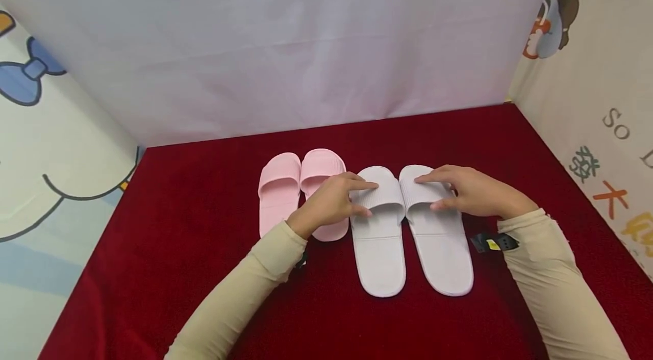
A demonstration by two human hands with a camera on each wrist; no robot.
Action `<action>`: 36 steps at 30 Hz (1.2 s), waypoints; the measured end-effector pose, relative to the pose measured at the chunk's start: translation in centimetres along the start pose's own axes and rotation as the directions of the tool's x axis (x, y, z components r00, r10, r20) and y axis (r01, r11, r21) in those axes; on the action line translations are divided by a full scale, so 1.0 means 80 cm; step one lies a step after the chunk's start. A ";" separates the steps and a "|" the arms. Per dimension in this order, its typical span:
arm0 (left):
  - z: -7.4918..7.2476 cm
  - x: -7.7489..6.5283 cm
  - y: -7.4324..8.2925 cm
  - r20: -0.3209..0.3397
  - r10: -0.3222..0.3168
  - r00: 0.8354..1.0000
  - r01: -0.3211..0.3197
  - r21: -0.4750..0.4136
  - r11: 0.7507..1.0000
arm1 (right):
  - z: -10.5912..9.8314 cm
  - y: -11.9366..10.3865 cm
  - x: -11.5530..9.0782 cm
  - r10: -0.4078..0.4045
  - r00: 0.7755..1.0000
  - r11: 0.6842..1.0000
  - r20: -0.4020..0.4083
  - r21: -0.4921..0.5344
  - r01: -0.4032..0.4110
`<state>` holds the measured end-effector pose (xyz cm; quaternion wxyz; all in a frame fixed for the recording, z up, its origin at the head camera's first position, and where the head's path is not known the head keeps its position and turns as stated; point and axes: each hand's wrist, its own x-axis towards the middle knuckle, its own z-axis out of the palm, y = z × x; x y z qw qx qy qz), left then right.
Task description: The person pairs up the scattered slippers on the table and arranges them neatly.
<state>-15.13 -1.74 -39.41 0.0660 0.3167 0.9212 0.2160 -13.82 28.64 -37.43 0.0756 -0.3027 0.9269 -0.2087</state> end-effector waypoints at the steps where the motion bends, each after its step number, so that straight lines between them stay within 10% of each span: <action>1: 0.000 0.001 -0.001 0.001 -0.001 1.000 0.001 0.003 1.000 | 0.001 0.000 0.000 -0.003 1.000 1.000 -0.004 -0.001 0.003; 36: -0.009 0.024 -0.020 -0.069 -0.003 0.998 -0.002 -0.067 0.998 | -0.018 0.008 0.020 0.013 1.000 0.998 -0.027 -0.058 -0.014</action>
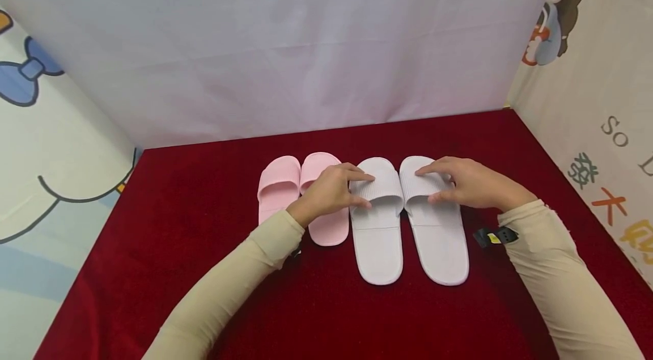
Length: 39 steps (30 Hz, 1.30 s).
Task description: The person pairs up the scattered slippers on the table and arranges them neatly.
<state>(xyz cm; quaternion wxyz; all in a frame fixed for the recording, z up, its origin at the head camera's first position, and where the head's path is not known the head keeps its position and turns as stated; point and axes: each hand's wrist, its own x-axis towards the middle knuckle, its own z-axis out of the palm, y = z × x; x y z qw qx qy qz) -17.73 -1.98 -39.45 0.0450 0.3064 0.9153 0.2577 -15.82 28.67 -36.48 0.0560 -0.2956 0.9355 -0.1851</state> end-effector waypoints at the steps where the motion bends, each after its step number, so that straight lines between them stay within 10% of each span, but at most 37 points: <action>1: 0.001 0.001 -0.001 -0.002 -0.002 1.000 0.002 0.000 1.000 | -0.001 0.001 0.000 0.002 1.000 1.000 -0.001 -0.001 -0.002; 39: 0.003 0.021 -0.006 -0.068 0.066 0.995 -0.063 0.040 0.997 | -0.017 0.013 0.009 0.048 0.999 0.999 0.008 -0.010 -0.048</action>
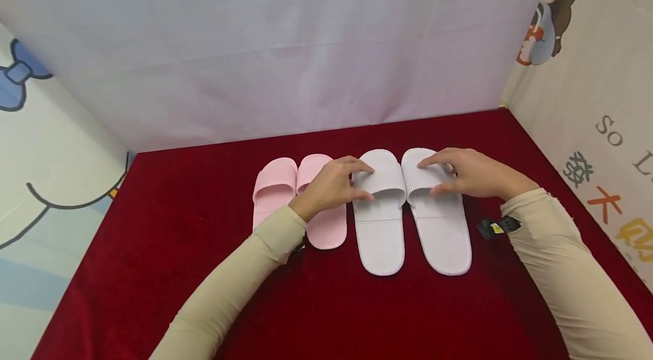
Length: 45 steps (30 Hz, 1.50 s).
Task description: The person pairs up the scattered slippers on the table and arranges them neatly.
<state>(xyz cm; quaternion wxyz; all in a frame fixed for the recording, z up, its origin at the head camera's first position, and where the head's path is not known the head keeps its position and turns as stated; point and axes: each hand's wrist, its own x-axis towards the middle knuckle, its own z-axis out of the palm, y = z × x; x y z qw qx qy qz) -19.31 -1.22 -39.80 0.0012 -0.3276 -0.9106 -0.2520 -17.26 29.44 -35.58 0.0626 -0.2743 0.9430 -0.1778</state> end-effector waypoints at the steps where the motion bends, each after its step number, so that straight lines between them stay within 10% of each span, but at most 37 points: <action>1: 0.000 0.000 0.000 0.002 -0.003 1.000 0.003 -0.002 1.000 | 0.000 0.000 0.001 -0.002 1.000 1.000 0.000 0.000 0.002; 45: -0.012 0.034 -0.017 -0.009 -0.145 0.989 0.145 0.001 0.989 | 0.003 0.017 0.047 -0.012 1.000 1.000 -0.021 0.009 0.012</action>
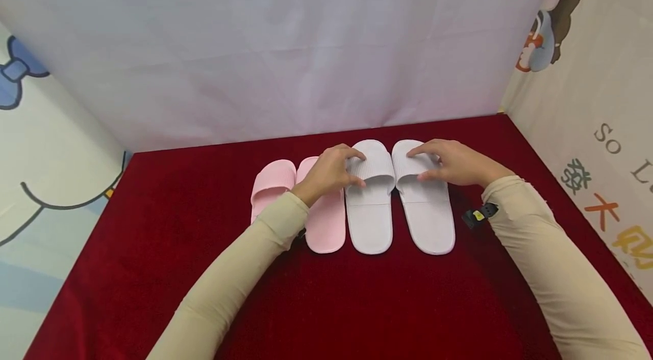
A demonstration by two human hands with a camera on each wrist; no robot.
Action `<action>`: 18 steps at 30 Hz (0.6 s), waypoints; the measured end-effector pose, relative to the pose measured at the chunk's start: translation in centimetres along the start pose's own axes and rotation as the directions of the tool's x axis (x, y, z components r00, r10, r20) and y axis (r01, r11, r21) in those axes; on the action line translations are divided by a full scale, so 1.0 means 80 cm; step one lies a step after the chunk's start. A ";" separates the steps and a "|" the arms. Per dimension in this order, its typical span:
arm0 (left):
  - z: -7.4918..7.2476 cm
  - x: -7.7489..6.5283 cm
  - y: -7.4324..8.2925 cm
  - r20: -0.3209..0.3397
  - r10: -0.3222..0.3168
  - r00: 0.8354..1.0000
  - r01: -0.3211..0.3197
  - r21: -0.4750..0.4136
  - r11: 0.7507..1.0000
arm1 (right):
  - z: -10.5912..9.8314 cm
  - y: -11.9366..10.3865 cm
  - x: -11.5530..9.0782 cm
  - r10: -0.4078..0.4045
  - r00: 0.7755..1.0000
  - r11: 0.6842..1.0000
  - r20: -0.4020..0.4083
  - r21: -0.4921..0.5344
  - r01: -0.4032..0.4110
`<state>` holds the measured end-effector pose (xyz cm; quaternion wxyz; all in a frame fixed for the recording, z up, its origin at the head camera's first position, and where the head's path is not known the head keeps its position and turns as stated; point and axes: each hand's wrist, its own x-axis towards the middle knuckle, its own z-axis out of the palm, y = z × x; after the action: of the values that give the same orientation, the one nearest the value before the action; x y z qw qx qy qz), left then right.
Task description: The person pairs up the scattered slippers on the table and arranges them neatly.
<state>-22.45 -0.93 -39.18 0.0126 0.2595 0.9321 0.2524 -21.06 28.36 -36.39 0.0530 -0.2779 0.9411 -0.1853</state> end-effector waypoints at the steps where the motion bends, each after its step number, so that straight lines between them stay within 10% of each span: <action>1: 0.001 0.000 -0.001 0.004 -0.007 1.000 0.007 0.001 1.000 | 0.001 0.001 0.001 -0.003 1.000 1.000 0.002 0.002 0.003; 18: 0.009 0.002 -0.009 0.058 -0.062 0.996 0.060 0.030 0.998 | 0.013 0.014 0.013 -0.022 1.000 1.000 0.014 0.003 0.022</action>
<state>-22.79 -1.06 -40.14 0.0439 0.2385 0.9423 0.2308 -22.28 28.36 -37.76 0.0579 -0.2896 0.9372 -0.1855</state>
